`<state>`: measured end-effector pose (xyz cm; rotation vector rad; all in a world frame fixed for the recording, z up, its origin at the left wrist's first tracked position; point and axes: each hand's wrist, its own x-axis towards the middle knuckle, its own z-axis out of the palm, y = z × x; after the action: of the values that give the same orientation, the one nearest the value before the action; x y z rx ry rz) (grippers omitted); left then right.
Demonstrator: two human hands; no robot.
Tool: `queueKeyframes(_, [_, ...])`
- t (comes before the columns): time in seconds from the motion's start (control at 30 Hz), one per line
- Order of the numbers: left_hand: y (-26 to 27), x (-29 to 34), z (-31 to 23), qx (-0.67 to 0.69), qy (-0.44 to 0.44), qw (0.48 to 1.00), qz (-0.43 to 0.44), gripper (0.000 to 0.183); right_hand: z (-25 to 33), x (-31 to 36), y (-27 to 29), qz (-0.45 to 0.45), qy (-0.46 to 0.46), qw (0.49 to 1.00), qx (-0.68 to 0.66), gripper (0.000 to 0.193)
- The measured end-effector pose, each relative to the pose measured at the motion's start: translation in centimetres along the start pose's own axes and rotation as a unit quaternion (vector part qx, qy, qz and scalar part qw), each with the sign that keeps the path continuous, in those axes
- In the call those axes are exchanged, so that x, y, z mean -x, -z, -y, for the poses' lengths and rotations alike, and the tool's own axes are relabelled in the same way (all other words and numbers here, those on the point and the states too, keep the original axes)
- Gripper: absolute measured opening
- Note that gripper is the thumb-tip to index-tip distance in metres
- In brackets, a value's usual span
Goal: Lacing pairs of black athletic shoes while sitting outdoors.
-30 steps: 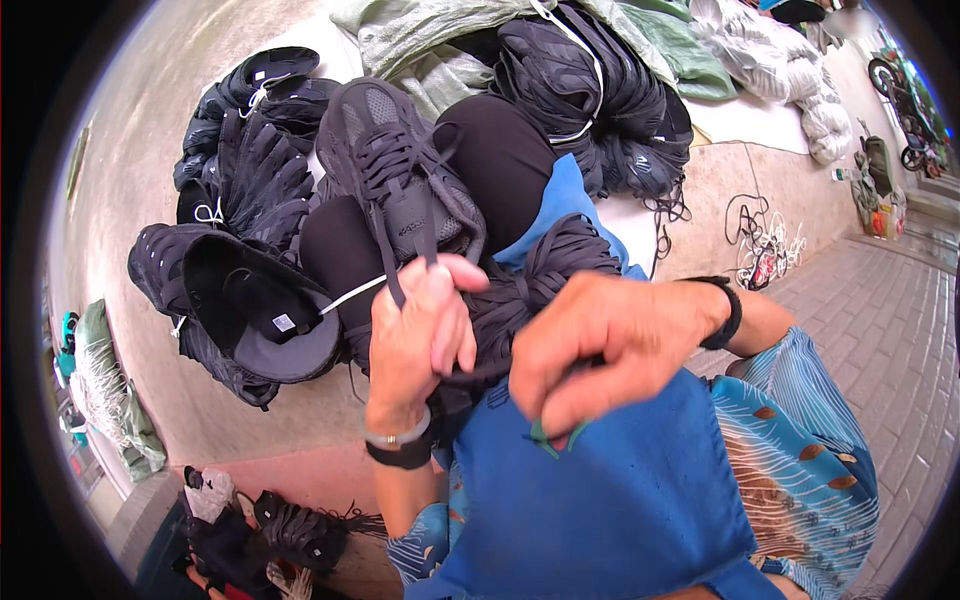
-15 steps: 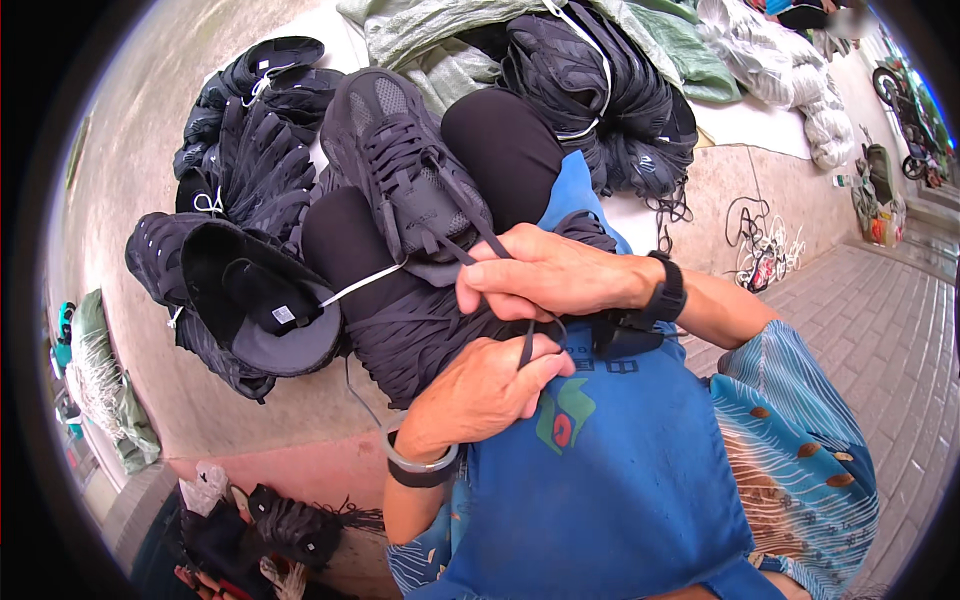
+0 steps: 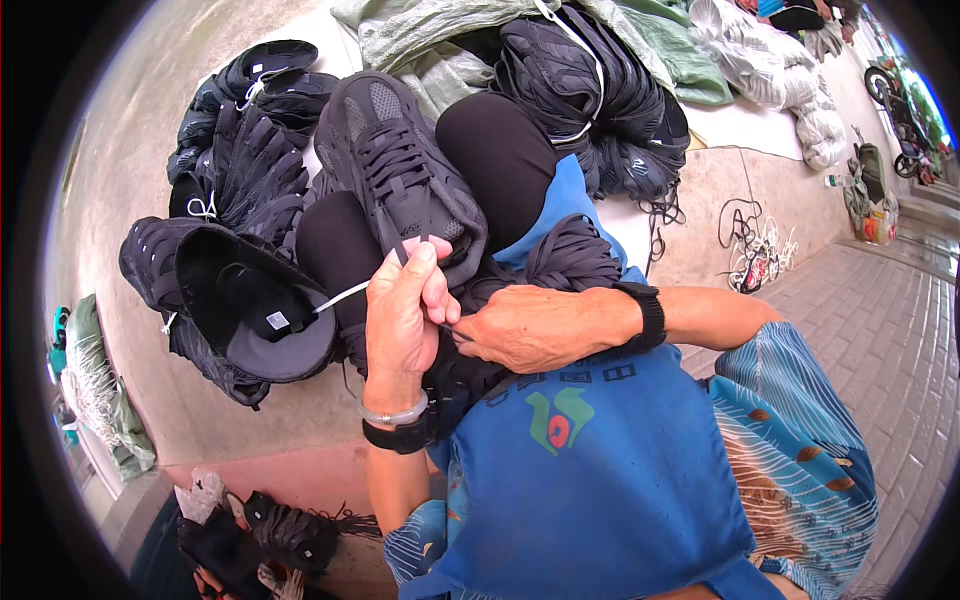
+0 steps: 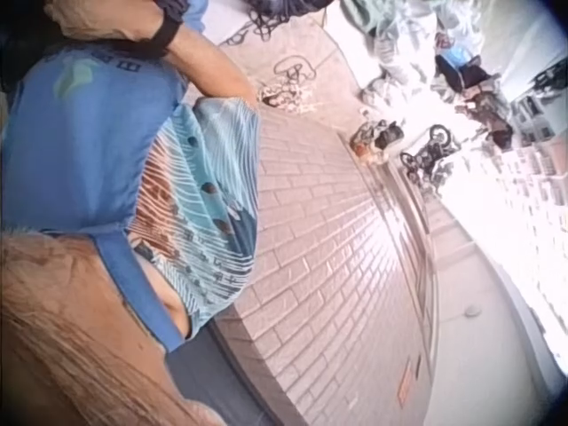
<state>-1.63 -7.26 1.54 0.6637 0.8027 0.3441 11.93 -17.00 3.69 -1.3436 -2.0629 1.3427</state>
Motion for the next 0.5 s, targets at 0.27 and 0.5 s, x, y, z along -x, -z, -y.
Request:
queueKeyframes(0.27, [-1.0, 1.6, -1.0, -0.264, -0.187, 0.935, -0.148, 0.048, -0.2, 2.3, 2.0, 0.040, -0.022, 0.999, -0.014, 0.027])
queueKeyframes(0.5, [-0.4, 2.9, -1.9, -0.399, -0.094, 0.910, -0.056, 0.023, -1.7, 1.6, 3.4, -0.196, -0.056, 0.979, -0.010, 0.022])
